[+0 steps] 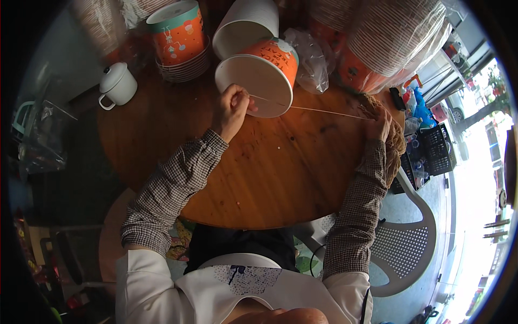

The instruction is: Manually attaching elastic bands to paper buckets by threading them through pre-punched holes.

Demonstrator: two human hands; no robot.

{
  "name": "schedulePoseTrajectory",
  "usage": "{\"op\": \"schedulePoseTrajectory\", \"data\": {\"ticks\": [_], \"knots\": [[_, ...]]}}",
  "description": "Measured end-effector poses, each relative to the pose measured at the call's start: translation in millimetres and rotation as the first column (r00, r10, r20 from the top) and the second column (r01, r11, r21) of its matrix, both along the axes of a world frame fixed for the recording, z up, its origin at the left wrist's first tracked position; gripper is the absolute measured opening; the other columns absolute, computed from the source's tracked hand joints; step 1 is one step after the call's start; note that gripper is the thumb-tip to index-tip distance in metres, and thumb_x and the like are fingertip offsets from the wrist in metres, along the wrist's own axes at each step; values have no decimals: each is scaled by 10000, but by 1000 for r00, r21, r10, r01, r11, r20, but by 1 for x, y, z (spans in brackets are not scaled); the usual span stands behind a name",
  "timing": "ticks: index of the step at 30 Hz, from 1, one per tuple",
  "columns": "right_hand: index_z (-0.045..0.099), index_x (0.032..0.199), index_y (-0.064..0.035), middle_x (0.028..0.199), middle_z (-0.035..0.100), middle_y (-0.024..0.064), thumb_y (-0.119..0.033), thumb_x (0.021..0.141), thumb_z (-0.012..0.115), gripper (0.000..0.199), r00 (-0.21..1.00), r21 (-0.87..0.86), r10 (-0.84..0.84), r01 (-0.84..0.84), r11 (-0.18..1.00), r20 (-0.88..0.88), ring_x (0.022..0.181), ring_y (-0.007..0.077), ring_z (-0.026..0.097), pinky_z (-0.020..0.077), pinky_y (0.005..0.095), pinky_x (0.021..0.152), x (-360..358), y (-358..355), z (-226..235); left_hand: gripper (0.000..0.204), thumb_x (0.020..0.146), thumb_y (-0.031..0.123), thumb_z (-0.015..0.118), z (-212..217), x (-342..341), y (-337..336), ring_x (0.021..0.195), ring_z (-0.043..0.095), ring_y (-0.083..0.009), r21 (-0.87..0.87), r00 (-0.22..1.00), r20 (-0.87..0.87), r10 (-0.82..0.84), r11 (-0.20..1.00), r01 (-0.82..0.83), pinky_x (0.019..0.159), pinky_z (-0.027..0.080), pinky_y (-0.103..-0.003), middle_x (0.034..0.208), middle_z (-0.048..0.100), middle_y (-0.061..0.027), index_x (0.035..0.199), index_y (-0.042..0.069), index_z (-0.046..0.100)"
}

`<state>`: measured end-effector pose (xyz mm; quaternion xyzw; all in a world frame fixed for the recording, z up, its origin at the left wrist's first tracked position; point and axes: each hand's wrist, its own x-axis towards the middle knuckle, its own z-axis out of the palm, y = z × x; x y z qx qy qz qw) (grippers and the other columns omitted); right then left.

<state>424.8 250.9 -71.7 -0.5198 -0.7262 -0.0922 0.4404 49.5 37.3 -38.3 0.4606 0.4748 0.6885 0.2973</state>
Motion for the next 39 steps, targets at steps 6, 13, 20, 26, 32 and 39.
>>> {"op": "schedulePoseTrajectory", "data": {"ticks": [6,13,20,26,32,39], "knots": [[571,1153,-140,1253,528,80,-217,812,595,350,997,-348,64,-72,935,-33,1164,325,498,423,410,950,-64,-46,26,123,961,122,470,34,-7,-28,668,592,-119,118,998,20,54,991,-56,671,505,-256,805,577,-57,907,19,509],[594,1167,-116,1307,495,147,-317,822,615,399,746,-186,-663,661,727,60,1200,320,465,383,471,961,-24,-27,30,109,951,89,464,23,0,-26,658,569,-88,121,997,-45,-68,990,73,651,494,-228,817,565,-47,895,6,508],[683,978,-129,967,622,133,-186,733,640,255,878,-299,414,-339,892,241,946,337,587,474,436,819,-105,-105,19,102,947,78,471,19,-8,-28,654,572,-86,116,998,-56,-39,992,46,616,499,-224,811,571,-45,885,7,508],[698,999,-156,1056,649,117,-176,740,615,273,785,-421,591,-481,769,184,1013,331,572,461,405,876,-87,-103,46,101,947,81,478,21,-3,-22,646,575,-79,135,993,-89,-74,987,86,600,499,-222,800,579,-40,886,9,515],[655,1094,-153,1124,608,175,-260,864,513,291,865,-568,-14,341,749,501,1060,364,559,450,475,903,-74,-94,47,160,968,159,478,21,-7,-23,646,581,-80,72,988,-149,-40,996,51,641,477,-220,803,596,-30,915,18,533],[599,1122,-142,1212,528,178,-231,871,500,284,902,-505,201,21,863,382,1147,376,488,432,452,936,-66,-70,43,135,959,127,493,16,-8,-23,642,580,-79,78,988,-135,-69,994,80,605,495,-215,802,592,-35,908,9,535]]}}
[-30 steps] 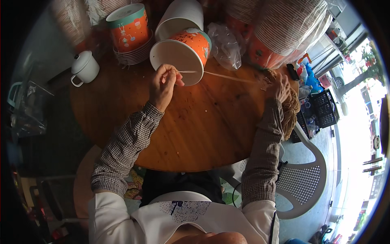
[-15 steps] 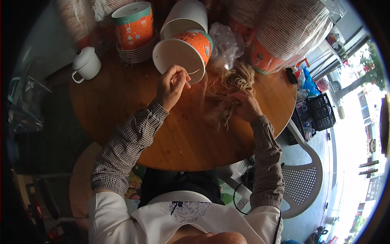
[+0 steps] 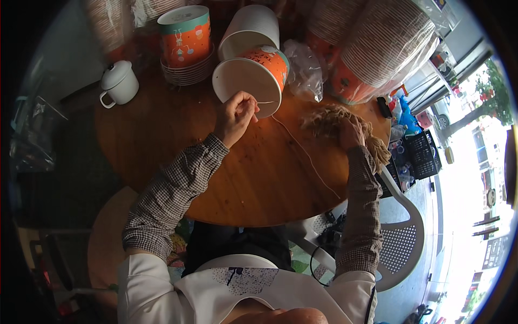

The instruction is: Manually attaching elastic bands to paper buckets by threading them through pre-punched holes.

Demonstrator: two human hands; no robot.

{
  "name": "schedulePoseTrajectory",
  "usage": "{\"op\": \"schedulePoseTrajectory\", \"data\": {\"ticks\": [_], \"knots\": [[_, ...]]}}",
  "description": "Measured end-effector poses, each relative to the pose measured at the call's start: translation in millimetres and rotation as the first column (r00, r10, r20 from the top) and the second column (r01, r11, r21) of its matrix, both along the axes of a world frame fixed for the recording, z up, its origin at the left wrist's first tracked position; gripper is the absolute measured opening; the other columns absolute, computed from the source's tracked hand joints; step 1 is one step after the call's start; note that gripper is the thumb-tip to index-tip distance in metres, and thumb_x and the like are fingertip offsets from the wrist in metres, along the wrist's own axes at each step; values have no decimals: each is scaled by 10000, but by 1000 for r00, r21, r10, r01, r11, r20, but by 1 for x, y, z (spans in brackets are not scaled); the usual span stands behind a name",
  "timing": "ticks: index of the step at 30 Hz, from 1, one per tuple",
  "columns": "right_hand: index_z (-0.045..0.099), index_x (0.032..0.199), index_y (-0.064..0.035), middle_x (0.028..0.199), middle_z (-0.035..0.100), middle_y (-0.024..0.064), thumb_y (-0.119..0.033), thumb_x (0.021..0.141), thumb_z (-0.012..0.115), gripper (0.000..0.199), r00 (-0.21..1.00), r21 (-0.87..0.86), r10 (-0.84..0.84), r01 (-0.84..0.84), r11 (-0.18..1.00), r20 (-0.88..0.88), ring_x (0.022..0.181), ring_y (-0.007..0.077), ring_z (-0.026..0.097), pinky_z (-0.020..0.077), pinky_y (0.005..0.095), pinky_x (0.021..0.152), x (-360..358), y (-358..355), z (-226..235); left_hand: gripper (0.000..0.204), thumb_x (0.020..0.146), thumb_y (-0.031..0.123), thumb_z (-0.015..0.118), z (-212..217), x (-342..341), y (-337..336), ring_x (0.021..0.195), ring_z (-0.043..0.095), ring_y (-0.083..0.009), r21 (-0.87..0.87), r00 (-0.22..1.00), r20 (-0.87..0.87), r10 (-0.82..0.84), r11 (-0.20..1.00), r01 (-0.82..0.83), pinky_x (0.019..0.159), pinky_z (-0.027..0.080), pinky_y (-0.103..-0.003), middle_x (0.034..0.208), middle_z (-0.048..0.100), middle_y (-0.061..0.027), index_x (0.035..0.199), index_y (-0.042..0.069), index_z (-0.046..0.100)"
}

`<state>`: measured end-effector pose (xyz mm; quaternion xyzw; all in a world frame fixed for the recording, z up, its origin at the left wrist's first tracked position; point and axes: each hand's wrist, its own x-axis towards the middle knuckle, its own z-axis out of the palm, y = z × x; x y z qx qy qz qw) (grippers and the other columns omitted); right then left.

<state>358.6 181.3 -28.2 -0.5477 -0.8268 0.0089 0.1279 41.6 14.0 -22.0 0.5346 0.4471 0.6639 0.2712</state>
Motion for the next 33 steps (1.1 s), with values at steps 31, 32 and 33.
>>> {"op": "schedulePoseTrajectory", "data": {"ticks": [31,32,33], "knots": [[574,935,-2,786,657,74,-99,849,605,133,567,-463,3,-676,573,-824,624,133,621,501,262,534,-139,-105,21,131,959,112,514,23,12,-14,868,622,-121,-17,901,271,-339,934,356,829,516,-273,1059,622,-98,1004,1,569],[561,964,-8,792,659,89,-92,855,588,140,598,-413,137,-684,601,-790,639,176,642,512,296,544,-138,-109,22,131,959,112,514,24,12,-13,868,622,-121,-15,902,272,-336,935,354,829,516,-273,1059,622,-98,1004,1,569],[561,964,-8,792,659,89,-92,855,588,140,597,-413,138,-685,600,-790,639,176,642,512,296,544,-139,-114,22,135,948,104,535,23,12,-12,876,620,-118,8,904,281,-321,943,332,837,519,-273,1036,625,-84,1024,1,577]]}}
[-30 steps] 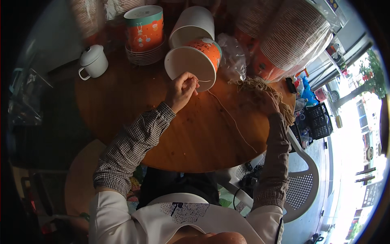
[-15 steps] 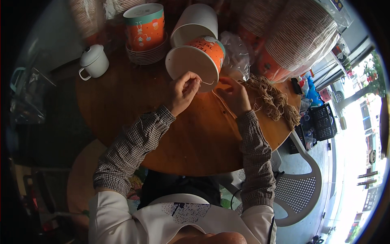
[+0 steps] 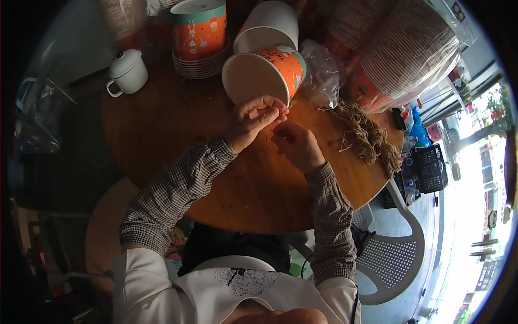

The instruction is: Manually attaching elastic bands to paper buckets by threading them through pre-punched holes.

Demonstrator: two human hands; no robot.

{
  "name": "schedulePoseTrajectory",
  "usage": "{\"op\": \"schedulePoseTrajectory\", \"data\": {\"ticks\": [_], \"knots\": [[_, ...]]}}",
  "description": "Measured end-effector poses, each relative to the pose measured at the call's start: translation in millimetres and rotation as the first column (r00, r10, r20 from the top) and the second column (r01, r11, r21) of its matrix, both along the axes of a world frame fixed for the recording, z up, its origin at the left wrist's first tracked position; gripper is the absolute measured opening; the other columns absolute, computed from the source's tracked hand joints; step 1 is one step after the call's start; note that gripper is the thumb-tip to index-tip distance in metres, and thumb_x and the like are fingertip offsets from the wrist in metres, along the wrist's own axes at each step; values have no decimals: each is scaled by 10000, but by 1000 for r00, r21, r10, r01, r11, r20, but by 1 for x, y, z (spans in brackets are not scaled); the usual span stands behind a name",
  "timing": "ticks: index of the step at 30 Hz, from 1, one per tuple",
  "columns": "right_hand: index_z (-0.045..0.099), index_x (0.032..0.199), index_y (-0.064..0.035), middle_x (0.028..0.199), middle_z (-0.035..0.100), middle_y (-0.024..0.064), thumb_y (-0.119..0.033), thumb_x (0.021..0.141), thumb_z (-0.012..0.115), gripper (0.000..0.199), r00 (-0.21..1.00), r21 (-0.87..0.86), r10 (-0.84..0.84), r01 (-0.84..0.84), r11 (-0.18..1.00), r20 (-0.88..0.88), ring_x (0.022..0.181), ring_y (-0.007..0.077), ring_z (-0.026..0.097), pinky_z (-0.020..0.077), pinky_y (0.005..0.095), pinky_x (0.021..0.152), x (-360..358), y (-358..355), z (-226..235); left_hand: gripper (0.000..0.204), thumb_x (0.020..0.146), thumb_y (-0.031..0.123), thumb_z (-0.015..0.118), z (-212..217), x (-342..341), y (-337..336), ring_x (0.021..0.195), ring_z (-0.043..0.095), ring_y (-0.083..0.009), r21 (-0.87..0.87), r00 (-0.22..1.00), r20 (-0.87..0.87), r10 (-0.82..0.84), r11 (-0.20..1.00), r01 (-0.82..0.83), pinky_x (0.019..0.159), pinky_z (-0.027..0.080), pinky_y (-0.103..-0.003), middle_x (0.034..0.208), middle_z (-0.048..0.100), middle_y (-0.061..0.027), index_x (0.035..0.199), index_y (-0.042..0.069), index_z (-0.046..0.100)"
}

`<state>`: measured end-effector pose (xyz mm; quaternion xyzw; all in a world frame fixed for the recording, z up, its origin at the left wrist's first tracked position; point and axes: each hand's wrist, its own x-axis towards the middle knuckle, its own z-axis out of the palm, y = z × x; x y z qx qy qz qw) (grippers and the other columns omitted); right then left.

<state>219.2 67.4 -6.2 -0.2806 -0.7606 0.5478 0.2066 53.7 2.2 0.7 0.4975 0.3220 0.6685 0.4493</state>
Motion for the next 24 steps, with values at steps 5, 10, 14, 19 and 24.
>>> {"op": "schedulePoseTrajectory", "data": {"ticks": [5,10,14,19,24], "knots": [[529,995,-36,849,654,150,-36,858,555,140,983,592,-175,113,798,48,798,325,651,520,392,676,-8,-35,31,163,907,70,598,-6,-8,5,898,615,-106,63,985,-106,139,989,-133,838,529,-267,976,631,-50,1058,8,598],[577,968,-32,802,676,121,-40,852,610,120,994,742,-108,61,668,16,747,265,684,533,336,626,-8,-24,61,160,887,41,612,0,-9,3,916,619,-116,-106,993,22,117,988,-114,825,533,-264,973,636,-51,1041,0,603],[627,904,-40,776,672,124,-35,829,616,76,994,609,-68,107,786,-87,713,255,679,530,311,615,-13,-12,71,180,892,60,613,-8,-10,3,924,624,-134,13,973,-181,142,990,-142,828,531,-271,977,637,-61,1058,-7,602],[633,926,4,724,657,61,-20,837,620,93,989,263,-109,132,956,-100,570,86,598,471,240,501,-7,-4,63,175,882,90,634,-17,-5,4,922,632,-121,96,894,-403,197,980,-173,833,522,-260,959,657,-58,1020,-17,629],[620,962,31,769,647,66,-9,846,604,124,975,-166,-25,-12,986,-221,548,95,569,467,237,500,7,15,59,160,871,83,647,-7,-11,4,868,627,-98,46,889,-423,174,984,-171,808,521,-243,914,662,-36,997,-15,642]]}}
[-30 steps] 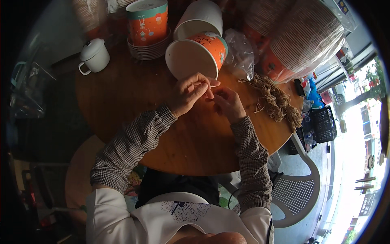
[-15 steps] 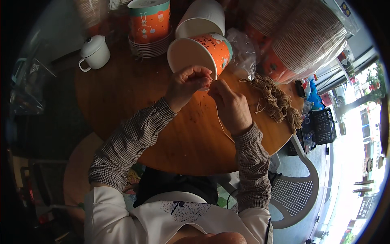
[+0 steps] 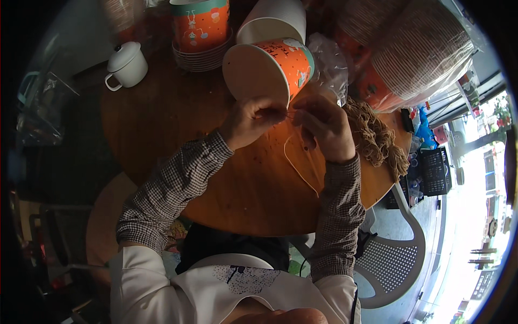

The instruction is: Manually attaching elastic bands to paper buckets by threading them through pre-punched holes.

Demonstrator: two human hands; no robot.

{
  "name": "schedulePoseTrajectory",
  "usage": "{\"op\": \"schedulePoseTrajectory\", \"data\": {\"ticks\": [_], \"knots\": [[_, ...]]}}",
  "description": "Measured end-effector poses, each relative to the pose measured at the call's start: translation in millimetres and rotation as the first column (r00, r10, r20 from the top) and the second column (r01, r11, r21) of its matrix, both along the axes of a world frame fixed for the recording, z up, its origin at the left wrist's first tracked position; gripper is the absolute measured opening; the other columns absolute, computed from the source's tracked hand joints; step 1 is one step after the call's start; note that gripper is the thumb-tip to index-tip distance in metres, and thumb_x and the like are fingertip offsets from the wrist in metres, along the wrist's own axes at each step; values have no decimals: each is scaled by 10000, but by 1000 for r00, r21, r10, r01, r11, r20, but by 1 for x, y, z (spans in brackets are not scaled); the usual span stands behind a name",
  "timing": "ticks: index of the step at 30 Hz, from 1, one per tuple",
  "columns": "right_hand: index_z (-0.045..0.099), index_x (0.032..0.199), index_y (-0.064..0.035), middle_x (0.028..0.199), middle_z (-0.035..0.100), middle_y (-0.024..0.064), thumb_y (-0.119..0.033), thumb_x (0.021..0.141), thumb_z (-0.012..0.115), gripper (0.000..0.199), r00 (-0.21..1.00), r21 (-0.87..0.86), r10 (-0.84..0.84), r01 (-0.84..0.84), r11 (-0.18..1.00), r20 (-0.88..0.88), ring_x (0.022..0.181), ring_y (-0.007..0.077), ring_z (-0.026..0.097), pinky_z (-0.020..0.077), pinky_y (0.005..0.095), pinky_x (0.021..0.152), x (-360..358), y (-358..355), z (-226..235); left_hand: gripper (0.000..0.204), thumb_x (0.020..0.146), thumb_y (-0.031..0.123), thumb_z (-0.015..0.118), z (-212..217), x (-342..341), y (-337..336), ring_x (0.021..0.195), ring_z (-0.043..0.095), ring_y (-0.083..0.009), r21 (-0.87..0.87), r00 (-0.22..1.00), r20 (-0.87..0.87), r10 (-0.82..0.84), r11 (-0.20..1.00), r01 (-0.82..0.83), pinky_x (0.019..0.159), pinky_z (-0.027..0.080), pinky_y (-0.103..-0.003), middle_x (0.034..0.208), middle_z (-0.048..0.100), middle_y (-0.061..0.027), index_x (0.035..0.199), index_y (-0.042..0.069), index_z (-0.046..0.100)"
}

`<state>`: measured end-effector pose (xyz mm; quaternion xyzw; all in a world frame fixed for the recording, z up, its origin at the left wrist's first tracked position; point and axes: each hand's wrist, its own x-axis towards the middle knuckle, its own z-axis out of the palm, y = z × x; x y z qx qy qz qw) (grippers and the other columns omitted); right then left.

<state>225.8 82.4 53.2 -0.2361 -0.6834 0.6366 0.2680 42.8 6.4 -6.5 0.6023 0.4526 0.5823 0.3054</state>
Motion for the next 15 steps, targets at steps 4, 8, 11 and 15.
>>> {"op": "schedulePoseTrajectory", "data": {"ticks": [4,8,11,15], "knots": [[608,974,9,779,625,43,-7,866,587,112,1000,284,-22,21,959,0,684,79,578,475,231,592,16,40,-23,139,880,101,648,11,-3,-1,793,609,-81,-105,983,165,-78,990,96,739,511,-220,857,651,-9,970,-5,648],[613,986,-6,783,626,28,-13,870,582,120,954,522,-290,209,827,78,682,69,574,474,218,620,16,38,-25,173,897,145,629,15,-5,-4,767,592,-79,-267,951,297,-82,949,165,712,487,-216,866,659,-30,989,-2,644],[640,975,-44,868,640,34,-33,794,687,187,994,383,-113,105,918,-1,780,96,617,498,260,664,9,20,-17,184,897,166,630,14,-4,-5,725,569,-71,-252,938,345,-42,958,135,667,467,-215,852,653,-20,990,8,649],[649,955,-63,913,647,21,-47,763,728,208,991,491,-97,128,862,-88,792,115,626,498,251,667,-1,12,-25,182,893,162,636,20,-1,-6,723,568,-68,-262,937,349,-24,957,122,672,468,-214,840,650,-14,991,9,651]]}}
